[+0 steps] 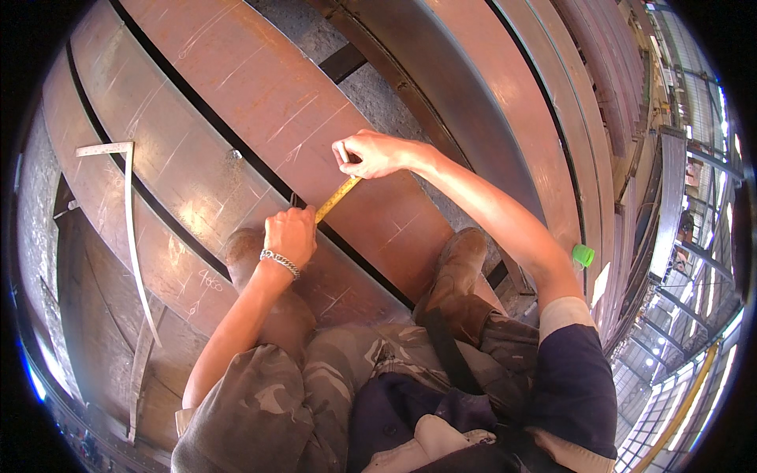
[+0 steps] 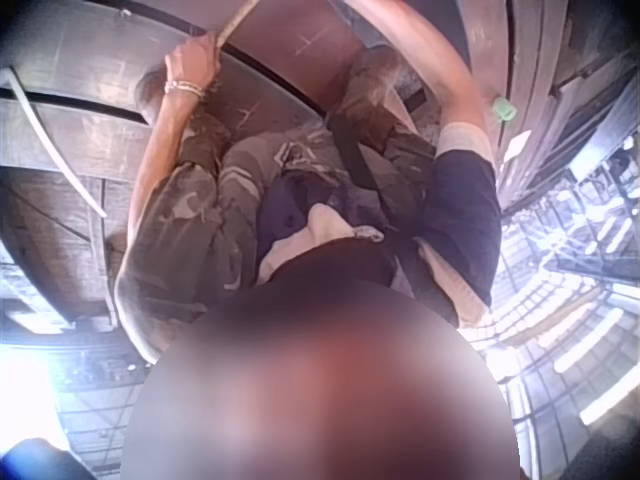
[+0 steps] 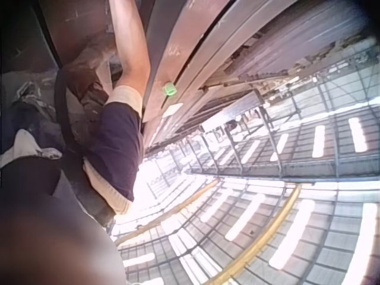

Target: The person measures and marks large curved metal sheets using a tape measure, a square, and a white marker. They repeatedly measure distances, mark points, and draw lines to prepare the sheets for cutting or assembly.

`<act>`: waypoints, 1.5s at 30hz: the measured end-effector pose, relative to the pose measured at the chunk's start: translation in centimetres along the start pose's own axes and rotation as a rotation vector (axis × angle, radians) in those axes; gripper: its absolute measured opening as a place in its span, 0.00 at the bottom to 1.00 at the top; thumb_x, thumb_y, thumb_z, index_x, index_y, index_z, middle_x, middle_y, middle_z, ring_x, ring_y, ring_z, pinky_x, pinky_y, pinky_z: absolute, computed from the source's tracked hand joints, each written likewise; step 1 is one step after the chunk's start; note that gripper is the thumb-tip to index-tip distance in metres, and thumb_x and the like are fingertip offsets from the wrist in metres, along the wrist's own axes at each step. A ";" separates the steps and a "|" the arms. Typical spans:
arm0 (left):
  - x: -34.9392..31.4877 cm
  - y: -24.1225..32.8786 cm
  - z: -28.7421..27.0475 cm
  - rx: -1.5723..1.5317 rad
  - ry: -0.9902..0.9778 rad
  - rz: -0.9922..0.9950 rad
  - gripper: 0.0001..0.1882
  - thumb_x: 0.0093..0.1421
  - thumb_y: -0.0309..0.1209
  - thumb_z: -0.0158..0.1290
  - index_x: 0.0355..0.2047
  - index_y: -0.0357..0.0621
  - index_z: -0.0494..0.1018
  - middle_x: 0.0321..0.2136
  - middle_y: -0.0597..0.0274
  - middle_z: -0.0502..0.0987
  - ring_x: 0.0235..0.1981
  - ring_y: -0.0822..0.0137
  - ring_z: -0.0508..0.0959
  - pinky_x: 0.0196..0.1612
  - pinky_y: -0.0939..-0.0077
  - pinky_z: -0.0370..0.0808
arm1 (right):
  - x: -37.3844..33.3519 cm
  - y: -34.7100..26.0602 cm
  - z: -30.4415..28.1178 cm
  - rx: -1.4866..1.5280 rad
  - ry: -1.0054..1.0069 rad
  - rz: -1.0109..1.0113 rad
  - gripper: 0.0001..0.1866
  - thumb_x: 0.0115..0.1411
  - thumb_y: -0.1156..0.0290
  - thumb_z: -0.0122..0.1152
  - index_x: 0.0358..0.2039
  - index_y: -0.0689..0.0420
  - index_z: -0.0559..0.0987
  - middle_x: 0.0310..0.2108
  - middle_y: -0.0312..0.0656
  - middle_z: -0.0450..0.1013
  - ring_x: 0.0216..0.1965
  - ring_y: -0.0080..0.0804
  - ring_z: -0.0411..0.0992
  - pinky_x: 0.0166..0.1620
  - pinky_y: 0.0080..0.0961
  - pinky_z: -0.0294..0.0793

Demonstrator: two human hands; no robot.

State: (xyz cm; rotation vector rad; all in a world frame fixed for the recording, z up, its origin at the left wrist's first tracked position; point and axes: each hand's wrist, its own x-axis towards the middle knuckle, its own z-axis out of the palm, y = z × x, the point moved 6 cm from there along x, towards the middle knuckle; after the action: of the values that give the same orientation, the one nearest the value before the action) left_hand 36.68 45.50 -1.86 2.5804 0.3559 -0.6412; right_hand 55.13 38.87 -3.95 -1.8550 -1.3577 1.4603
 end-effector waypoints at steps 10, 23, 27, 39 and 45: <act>-0.1 0.1 -0.3 0.004 0.012 0.009 0.07 0.54 0.27 0.59 0.34 0.42 0.77 0.28 0.49 0.82 0.32 0.48 0.84 0.37 0.53 0.80 | -0.7 -4.0 -1.1 -0.155 0.347 -0.315 0.07 0.65 0.72 0.60 0.34 0.61 0.74 0.24 0.46 0.75 0.24 0.38 0.75 0.29 0.35 0.71; -0.1 0.3 -0.2 0.036 0.009 0.051 0.07 0.54 0.27 0.59 0.34 0.43 0.77 0.28 0.50 0.82 0.32 0.49 0.84 0.36 0.53 0.80 | -2.8 -3.7 -7.3 0.074 0.712 -0.159 0.05 0.67 0.71 0.62 0.35 0.59 0.77 0.25 0.33 0.75 0.23 0.15 0.73 0.25 0.18 0.72; 0.0 -0.2 -1.8 -0.009 0.101 0.033 0.06 0.61 0.32 0.56 0.33 0.42 0.76 0.29 0.50 0.80 0.32 0.45 0.82 0.35 0.50 0.78 | -3.6 -3.8 -10.2 0.150 0.807 -0.155 0.05 0.69 0.72 0.59 0.38 0.60 0.76 0.28 0.35 0.77 0.26 0.16 0.75 0.28 0.17 0.78; 0.6 -5.0 -6.4 -0.102 0.347 -0.009 0.06 0.63 0.33 0.56 0.37 0.47 0.77 0.32 0.56 0.80 0.31 0.47 0.82 0.34 0.51 0.78 | -5.4 -3.6 -13.6 0.343 0.940 -0.150 0.05 0.69 0.71 0.60 0.38 0.60 0.76 0.29 0.38 0.78 0.26 0.17 0.75 0.27 0.18 0.78; 0.5 -6.0 -5.7 -0.144 0.376 -0.028 0.07 0.63 0.33 0.56 0.40 0.47 0.78 0.34 0.56 0.81 0.32 0.47 0.82 0.35 0.53 0.78 | -4.9 -3.2 -12.9 0.354 0.916 -0.144 0.06 0.69 0.71 0.60 0.37 0.60 0.75 0.28 0.37 0.78 0.26 0.17 0.75 0.26 0.18 0.78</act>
State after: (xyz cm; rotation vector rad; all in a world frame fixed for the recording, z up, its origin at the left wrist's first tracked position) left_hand 37.17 53.54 0.22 2.5517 0.5376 -0.1273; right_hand 65.51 39.06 5.71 -1.7720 -0.6981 0.5614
